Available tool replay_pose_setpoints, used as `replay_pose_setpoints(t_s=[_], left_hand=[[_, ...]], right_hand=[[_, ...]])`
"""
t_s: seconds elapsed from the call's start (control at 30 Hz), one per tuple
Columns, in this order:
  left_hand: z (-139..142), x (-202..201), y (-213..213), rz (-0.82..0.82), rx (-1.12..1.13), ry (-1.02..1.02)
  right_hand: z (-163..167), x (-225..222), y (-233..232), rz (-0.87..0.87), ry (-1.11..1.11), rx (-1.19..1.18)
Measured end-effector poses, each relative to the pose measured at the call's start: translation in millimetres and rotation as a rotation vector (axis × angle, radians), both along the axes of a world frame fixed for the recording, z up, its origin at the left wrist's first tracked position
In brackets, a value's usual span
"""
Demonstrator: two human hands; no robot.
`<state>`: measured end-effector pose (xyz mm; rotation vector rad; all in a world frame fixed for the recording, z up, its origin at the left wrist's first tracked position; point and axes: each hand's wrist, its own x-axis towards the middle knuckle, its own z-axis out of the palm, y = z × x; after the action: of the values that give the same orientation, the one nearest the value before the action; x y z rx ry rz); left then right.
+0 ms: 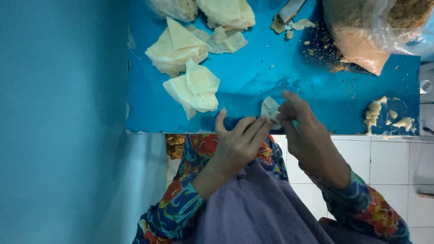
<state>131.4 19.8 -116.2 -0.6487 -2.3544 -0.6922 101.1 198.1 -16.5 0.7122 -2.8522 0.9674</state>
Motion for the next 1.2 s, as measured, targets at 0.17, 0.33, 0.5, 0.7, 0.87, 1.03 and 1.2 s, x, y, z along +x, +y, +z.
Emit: replay_pose_setpoints(t_s=[0.17,0.33,0.5,0.7,0.87,1.03,1.2], left_hand=[[2.0,-10.4,-3.7,-0.028,-0.033,0.068],[10.9,-18.1,-5.6,-0.024,-0.053,0.103],[17.6,-22.3,3.0,0.014,0.006,-0.053],[20.3,-22.0,6.1,0.064,-0.099,0.032],[22.1,-17.1,2.6,0.051,-0.168,0.055],[28.2,-25.6,2.9,0.037,-0.201,0.017],[46.0,-52.8,-1.0,-0.078,0.064,-0.38]], right_hand=[[-7.7,-1.8,0.2,0.042,0.012,0.023],[1.2,5.5,3.0,0.137,0.094,0.133],[9.2,-4.4,-2.2,0.072,0.093,0.204],[5.3,-30.6,1.9,0.053,-0.27,-0.036],[-6.3,-16.6,8.8,0.132,0.004,0.063],[-6.9,-3.5,2.3,0.136,0.219,0.22],[9.9,-35.2,0.0,0.085,-0.158,0.069]])
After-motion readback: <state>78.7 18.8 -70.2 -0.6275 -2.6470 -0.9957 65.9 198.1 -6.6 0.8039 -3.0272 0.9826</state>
